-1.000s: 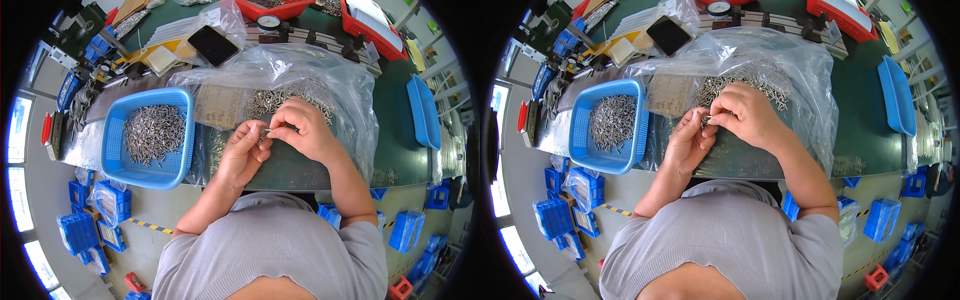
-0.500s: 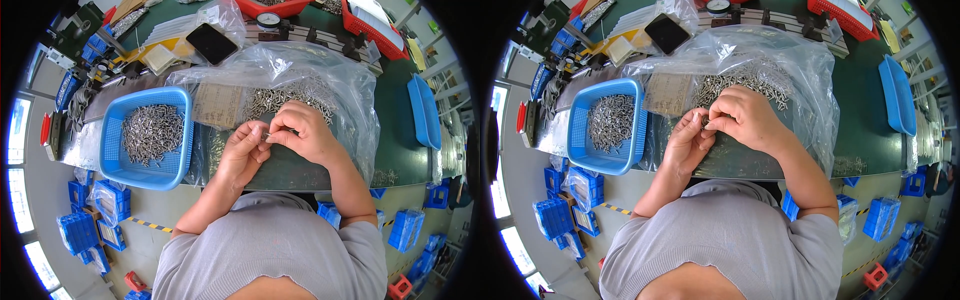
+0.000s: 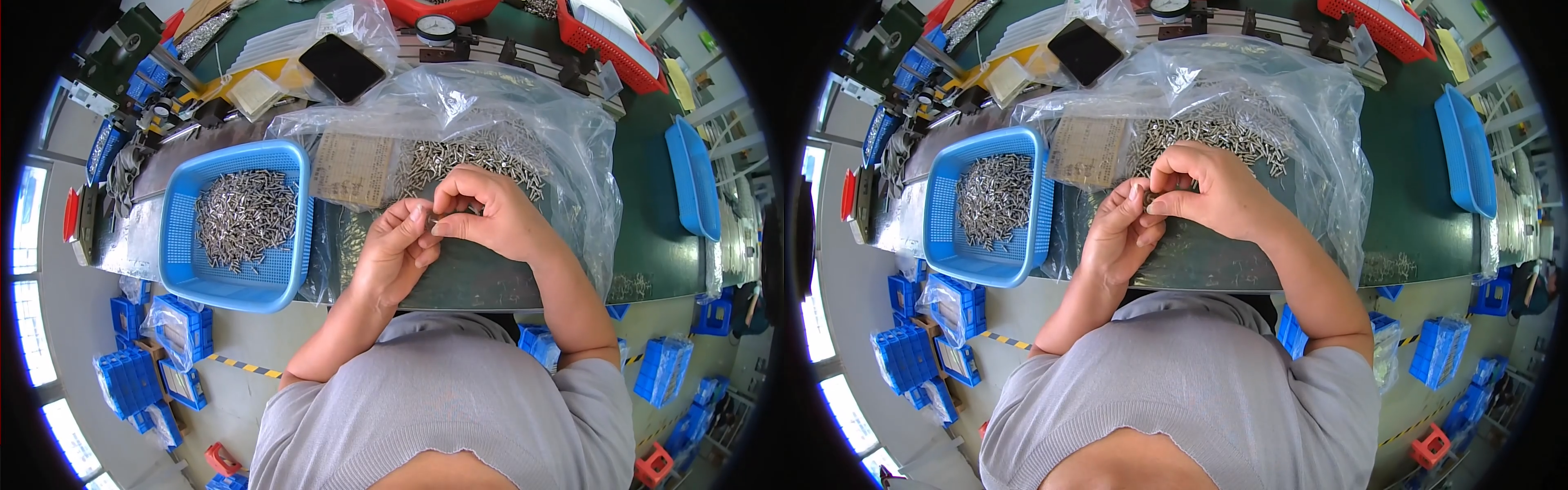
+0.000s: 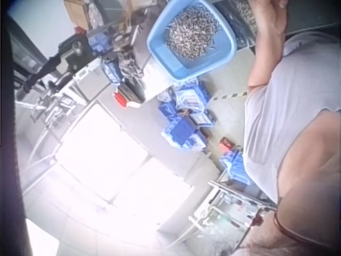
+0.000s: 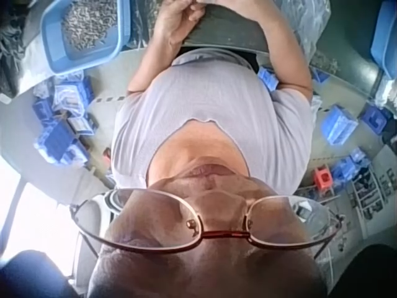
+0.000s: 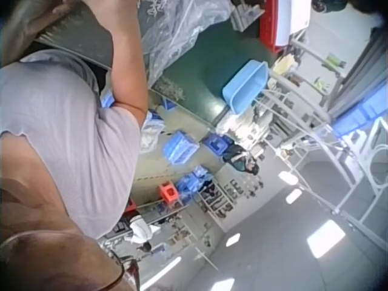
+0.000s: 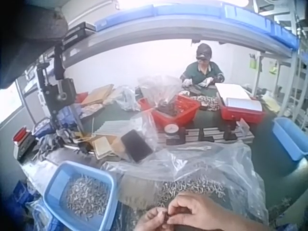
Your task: Manually inspecting and sorting small metal components at an industrial workbench.
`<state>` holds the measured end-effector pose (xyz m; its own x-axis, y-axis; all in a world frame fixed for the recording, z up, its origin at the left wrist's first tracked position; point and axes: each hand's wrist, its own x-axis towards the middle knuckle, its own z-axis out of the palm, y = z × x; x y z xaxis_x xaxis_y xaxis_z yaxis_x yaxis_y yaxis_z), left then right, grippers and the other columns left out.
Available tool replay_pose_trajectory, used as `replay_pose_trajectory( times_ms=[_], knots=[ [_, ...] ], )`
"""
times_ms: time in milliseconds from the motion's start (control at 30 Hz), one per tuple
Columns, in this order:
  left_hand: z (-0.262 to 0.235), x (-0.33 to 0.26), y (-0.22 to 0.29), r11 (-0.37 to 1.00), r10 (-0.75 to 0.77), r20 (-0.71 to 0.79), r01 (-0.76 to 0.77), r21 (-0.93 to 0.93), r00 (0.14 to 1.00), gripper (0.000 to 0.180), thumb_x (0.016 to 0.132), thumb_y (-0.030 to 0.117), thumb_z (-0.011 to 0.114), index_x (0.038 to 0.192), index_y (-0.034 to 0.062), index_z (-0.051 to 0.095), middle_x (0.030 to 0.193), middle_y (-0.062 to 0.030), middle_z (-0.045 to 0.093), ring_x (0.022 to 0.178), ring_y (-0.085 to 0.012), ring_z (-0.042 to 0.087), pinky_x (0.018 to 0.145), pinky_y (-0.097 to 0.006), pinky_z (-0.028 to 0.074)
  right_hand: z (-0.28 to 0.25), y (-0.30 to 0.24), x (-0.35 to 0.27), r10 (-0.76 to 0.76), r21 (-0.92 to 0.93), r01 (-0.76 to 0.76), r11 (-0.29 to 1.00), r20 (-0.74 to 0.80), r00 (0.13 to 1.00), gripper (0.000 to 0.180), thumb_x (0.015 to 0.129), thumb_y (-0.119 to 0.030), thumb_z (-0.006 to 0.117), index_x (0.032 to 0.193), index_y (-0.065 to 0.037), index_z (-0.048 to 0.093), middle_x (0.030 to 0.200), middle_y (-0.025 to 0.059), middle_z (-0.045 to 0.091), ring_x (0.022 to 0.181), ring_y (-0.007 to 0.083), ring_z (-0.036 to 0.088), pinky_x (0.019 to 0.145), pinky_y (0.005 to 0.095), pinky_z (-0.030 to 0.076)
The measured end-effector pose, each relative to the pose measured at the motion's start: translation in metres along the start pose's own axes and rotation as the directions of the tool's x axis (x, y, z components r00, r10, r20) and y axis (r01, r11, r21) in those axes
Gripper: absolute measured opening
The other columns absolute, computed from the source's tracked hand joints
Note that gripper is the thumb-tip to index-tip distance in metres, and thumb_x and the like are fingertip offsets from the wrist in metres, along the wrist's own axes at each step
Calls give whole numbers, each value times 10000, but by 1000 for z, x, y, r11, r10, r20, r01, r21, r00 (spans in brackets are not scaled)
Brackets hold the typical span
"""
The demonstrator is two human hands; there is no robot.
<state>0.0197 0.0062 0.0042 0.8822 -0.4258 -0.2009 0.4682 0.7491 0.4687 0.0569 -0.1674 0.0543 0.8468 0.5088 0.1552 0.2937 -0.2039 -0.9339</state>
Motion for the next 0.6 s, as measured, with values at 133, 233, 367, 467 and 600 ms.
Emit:
replay_pose_trajectory(
  times_ms=[133,233,367,467,600],
  knots=[
    [2,0,0,999,-3,-7,3,32,1000,135,910,176,587,953,48,590,784,-5,540,645,-76,441,503,-198,337,2,0,1,86,65,-87,994,26,996,178,751,-62,730,827,-53,570,785,-20,517,674,65,485,614,221,418],
    [3,1,0,1000,-1,-25,1,9,1000,132,909,183,590,928,53,580,771,0,531,636,-72,435,498,-200,336,5,2,2,156,124,-161,979,44,987,177,753,-58,726,831,-57,567,793,-25,512,683,61,480,620,221,417],
    [0,1,3,999,-46,41,45,16,998,145,907,198,596,908,56,569,761,5,521,635,-71,432,497,-199,332,2,1,4,93,80,-98,992,66,993,181,745,-55,727,814,-54,560,796,-15,515,710,71,495,646,232,422],
    [1,2,1,998,-68,50,68,-3,996,155,908,203,594,909,50,568,765,4,523,642,-74,439,503,-203,336,2,4,2,-54,-64,54,997,-2,999,188,728,-52,732,797,-46,557,800,3,523,734,87,512,663,240,423],
    [5,0,0,999,-51,-28,51,-1,998,171,911,199,588,963,36,578,799,-7,542,672,-89,466,529,-218,355,1,6,0,-93,-92,88,992,-43,995,201,707,-57,743,803,-41,567,791,21,535,738,120,530,666,255,427]
  ],
)
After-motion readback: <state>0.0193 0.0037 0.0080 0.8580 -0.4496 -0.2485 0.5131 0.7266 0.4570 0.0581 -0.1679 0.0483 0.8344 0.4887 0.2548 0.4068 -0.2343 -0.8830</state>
